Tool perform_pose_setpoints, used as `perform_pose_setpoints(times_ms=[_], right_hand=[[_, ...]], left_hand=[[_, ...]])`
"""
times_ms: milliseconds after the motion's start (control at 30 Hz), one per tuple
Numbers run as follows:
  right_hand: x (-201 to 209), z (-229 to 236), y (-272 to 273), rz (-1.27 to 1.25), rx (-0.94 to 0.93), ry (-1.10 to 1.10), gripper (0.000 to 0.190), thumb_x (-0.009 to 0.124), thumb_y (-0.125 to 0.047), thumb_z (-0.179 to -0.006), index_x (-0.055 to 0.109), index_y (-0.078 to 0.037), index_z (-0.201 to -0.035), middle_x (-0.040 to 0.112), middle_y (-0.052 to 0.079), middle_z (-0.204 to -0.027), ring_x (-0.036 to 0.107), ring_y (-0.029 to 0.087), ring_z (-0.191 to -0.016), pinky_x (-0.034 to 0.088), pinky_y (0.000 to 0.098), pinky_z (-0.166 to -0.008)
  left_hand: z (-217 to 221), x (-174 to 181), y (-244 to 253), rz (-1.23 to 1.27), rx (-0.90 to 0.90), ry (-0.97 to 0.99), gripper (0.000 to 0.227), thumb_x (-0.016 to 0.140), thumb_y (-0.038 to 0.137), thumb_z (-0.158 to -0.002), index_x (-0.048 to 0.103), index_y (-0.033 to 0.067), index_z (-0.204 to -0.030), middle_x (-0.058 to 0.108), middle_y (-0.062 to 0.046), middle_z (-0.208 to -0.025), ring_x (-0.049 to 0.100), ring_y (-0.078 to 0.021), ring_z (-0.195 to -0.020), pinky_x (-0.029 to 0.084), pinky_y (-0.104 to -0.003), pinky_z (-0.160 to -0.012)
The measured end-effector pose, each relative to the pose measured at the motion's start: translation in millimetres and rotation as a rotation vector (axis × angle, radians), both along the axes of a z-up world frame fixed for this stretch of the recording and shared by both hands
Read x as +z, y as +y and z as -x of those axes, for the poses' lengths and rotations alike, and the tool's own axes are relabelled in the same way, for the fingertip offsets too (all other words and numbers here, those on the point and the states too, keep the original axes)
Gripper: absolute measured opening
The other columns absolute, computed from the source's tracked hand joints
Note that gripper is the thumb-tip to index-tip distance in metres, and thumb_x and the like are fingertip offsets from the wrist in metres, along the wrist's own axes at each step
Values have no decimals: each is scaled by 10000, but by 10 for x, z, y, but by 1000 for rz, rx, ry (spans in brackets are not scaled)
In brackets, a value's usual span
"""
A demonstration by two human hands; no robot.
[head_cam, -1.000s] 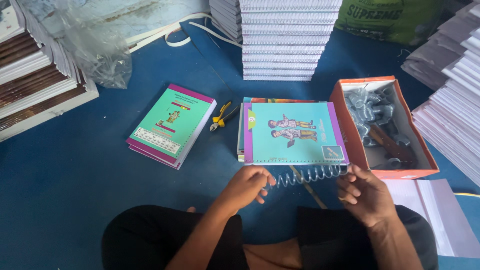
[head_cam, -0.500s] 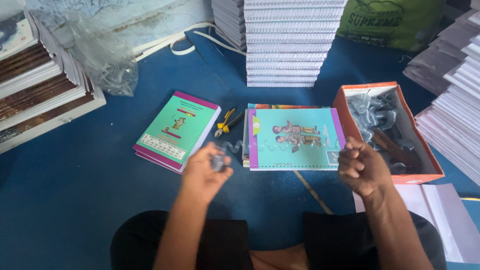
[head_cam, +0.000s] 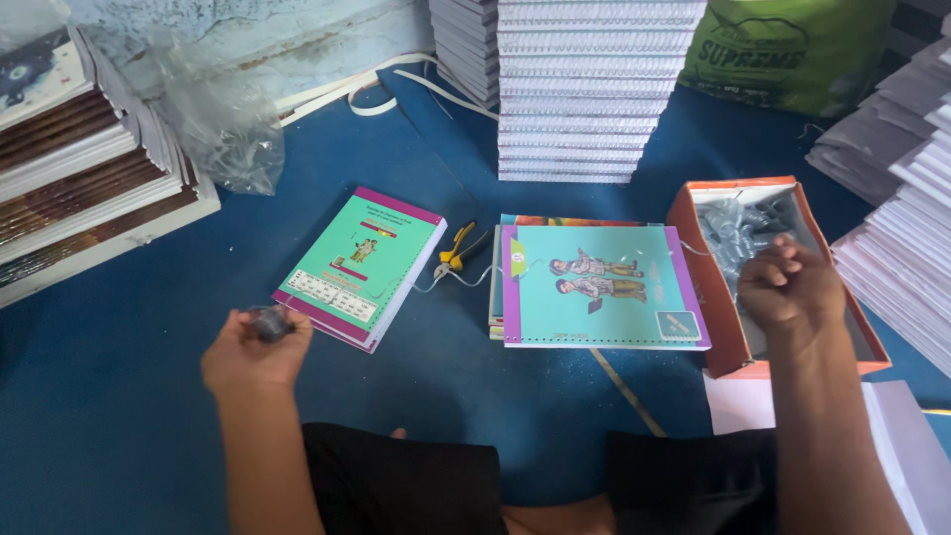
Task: The person sits on the floor and inserts a plastic spiral binding into the pre-punched holes of a notebook. They then place the finished notebook onto a stack of similar notebooks.
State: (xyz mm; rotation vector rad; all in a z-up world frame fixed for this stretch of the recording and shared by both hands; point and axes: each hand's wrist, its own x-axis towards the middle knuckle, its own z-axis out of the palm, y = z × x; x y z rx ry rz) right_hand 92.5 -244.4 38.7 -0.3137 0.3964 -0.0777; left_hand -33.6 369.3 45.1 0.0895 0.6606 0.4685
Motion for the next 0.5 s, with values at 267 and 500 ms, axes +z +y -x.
perform_pose_setpoints(times_ms=[267,500], right_hand=[[-444,-245,-782,-79,-346,-2,411,401,-212,-1127,536,-21,-789,548,58,-647,522,117,-487,462,199,-443],[-397,-204,-582,-35,-111,-22,357,447,-145,-1134,604,-26,-836,528,-4,-628,496,75,-467,469,189,-447]], left_hand=[[-8,-324,334,102,304,13,186,392,225,-1035,503,103,-949,509,-3,-829,484,-133,-798,434,-416,-804],[-157,-261,-47,-152,131,87,43,496,52,-976,533,37,-993,529,-88,-968,558,-165,-860,462,-389,-785]])
